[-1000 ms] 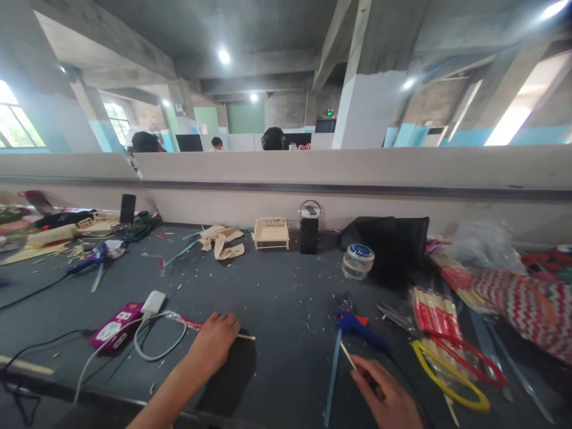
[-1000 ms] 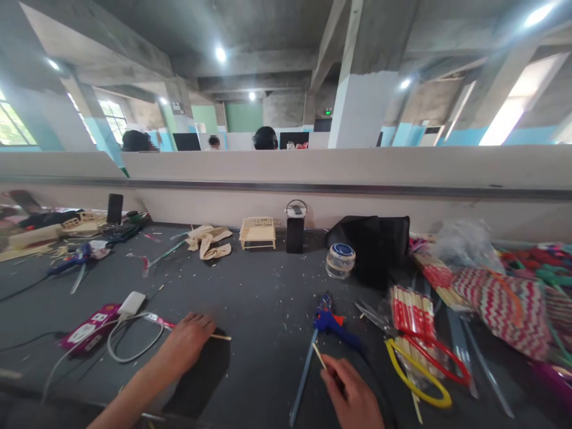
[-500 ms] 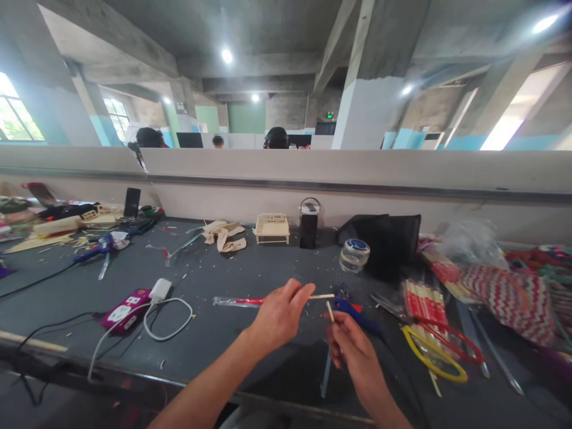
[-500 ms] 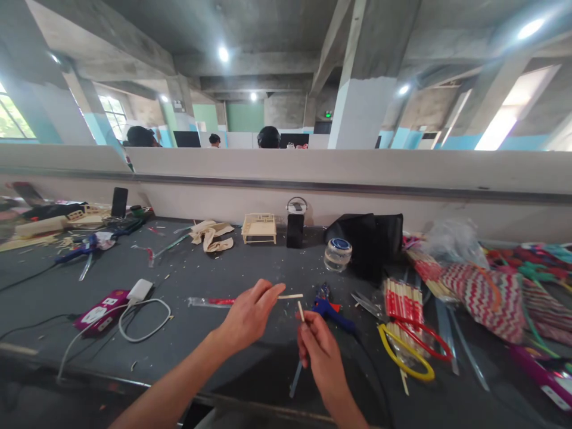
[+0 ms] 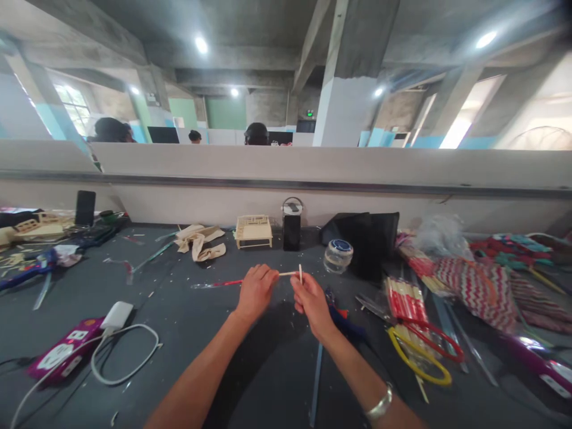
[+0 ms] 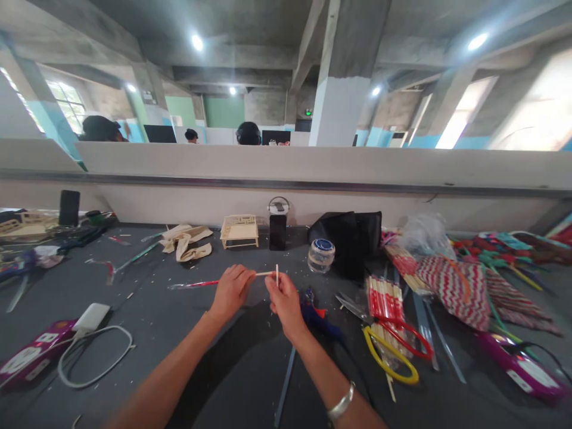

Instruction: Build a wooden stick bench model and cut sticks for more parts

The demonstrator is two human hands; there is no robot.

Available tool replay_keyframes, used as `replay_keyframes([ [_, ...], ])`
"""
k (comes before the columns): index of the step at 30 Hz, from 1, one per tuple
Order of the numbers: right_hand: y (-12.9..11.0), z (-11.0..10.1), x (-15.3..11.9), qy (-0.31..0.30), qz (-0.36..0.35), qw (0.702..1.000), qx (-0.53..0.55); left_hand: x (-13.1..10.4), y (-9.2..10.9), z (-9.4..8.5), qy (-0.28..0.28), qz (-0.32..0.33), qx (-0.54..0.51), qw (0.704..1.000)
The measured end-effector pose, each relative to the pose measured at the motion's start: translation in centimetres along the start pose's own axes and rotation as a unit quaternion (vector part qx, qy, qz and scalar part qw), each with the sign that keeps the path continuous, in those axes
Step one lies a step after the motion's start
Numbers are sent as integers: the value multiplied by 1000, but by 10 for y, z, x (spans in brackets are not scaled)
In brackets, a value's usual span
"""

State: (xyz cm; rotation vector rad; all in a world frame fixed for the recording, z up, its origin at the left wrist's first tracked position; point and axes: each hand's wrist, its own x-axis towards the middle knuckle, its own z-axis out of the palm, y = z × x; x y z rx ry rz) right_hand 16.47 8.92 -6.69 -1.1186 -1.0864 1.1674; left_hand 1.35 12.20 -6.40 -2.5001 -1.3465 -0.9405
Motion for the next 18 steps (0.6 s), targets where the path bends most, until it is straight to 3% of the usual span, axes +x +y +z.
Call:
replay_keyframes([
  [4,10,2,1,-5,13,1000,-4,-10,17,6,-40,48,-11,998],
  [7,16,-1,-3,-3,-4,999,-33,-16,28,8,-46,30,-44,997],
  [12,20,4,-16,-35,-111,984,-139,-25,41,9,13,49,-129,990],
  [15,19,7,-23,-77,-104,983,-128,-30,45,6,35,91,-174,980],
  [18,17,7,-25,-56,-78,990,-105,-31,45,2,69,122,-181,973],
])
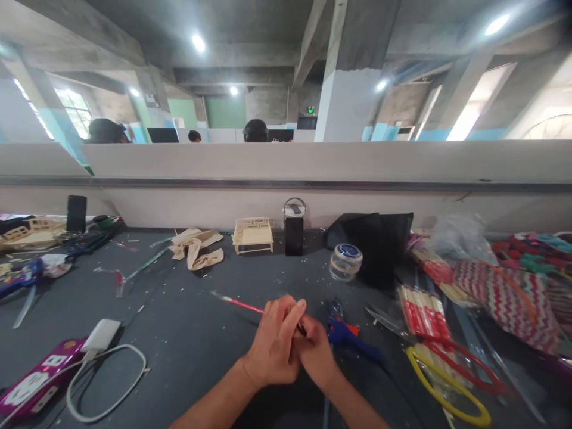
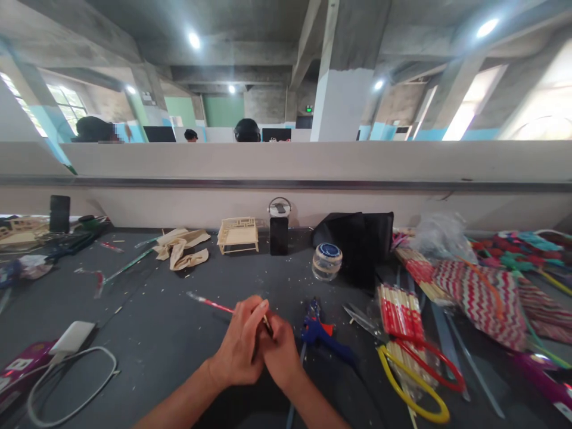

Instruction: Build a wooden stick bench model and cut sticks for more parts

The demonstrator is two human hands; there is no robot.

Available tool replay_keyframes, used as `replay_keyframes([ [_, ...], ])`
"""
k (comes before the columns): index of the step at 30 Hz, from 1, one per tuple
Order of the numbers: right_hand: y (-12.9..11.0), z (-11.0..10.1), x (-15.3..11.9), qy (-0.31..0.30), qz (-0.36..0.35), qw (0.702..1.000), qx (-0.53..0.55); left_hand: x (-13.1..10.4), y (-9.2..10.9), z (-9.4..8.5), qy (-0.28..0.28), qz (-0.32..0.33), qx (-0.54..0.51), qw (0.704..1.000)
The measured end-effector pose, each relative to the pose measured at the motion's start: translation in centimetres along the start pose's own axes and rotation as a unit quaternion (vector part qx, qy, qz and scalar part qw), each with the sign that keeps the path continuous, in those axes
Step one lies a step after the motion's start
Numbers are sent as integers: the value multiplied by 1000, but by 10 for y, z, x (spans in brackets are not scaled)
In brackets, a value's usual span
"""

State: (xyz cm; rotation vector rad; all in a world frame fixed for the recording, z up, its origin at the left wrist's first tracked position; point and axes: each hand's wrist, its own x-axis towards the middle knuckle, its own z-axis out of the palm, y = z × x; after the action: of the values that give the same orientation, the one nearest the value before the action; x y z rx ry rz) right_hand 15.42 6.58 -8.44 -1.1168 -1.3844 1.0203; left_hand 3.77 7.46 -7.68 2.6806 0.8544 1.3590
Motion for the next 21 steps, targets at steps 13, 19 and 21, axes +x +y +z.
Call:
replay_keyframes([
  [13,-2,1,4,-10,158,978,139,8,-42,1,265,-510,-400,714],
  [19,20,6,7,-27,135,986,91,4,-46,11,111,-498,-358,782],
  [21,19,2,10,22,171,978,118,6,-65,15,101,-532,-298,786],
])
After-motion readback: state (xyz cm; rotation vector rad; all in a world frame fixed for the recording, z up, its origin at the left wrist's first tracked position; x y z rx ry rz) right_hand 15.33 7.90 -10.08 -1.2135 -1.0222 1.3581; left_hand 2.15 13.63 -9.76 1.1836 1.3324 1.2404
